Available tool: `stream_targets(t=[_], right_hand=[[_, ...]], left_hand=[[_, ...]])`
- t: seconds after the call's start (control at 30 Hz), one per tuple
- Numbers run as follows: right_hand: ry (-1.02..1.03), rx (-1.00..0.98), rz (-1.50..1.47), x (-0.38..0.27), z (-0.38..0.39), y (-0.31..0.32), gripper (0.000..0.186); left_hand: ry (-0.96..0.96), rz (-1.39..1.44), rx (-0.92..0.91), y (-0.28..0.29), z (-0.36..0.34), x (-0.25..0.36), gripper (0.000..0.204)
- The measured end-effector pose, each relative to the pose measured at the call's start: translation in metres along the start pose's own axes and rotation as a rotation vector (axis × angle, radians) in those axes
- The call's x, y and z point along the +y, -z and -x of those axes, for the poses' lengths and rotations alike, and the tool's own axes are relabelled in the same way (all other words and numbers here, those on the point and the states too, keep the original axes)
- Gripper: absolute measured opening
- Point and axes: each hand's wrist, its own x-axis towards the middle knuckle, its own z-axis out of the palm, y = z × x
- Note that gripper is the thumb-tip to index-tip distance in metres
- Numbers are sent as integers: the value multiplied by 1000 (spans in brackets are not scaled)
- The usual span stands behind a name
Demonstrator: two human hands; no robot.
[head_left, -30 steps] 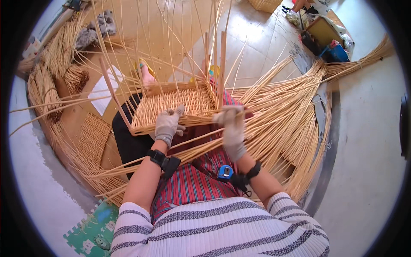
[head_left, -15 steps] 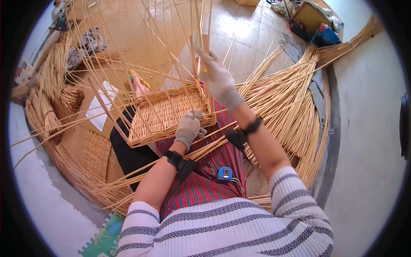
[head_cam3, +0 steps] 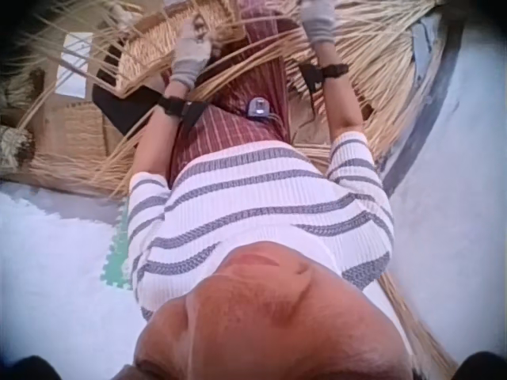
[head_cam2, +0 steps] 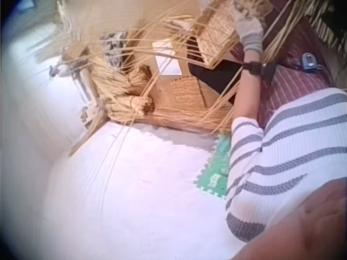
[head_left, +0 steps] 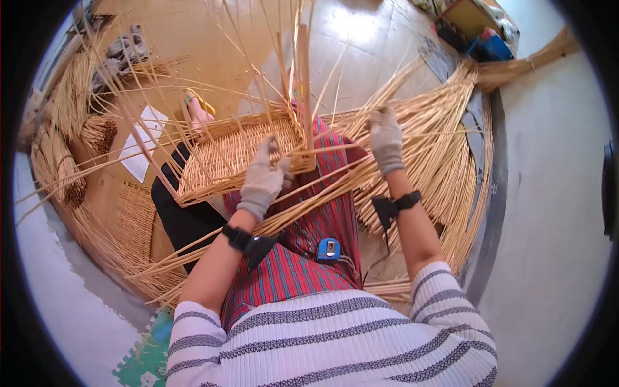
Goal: Weaving a wicker basket using long wooden strips.
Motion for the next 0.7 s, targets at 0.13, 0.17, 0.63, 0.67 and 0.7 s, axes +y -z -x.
stream_targets(t=[0.13, 0.17, 0.63, 0.67, 0.7], right_hand=[[635, -204, 82, -54, 66, 25, 23], [664, -411, 66, -61, 97, 35, 28], [225, -1214, 436, -56, 203, 50, 40], [244, -1211, 351, -69, 193, 47, 39], [263, -1209, 266, -83, 182, 44, 39]], left_hand=[[-471, -734, -249, 54, 50, 18, 62], [-483, -779, -342, 62, 65, 17, 66], [-96, -172, -436, 97, 100, -1, 30], [36, -108, -486, 96, 101, 13, 24], [116, -44, -533, 95, 97, 9, 27]])
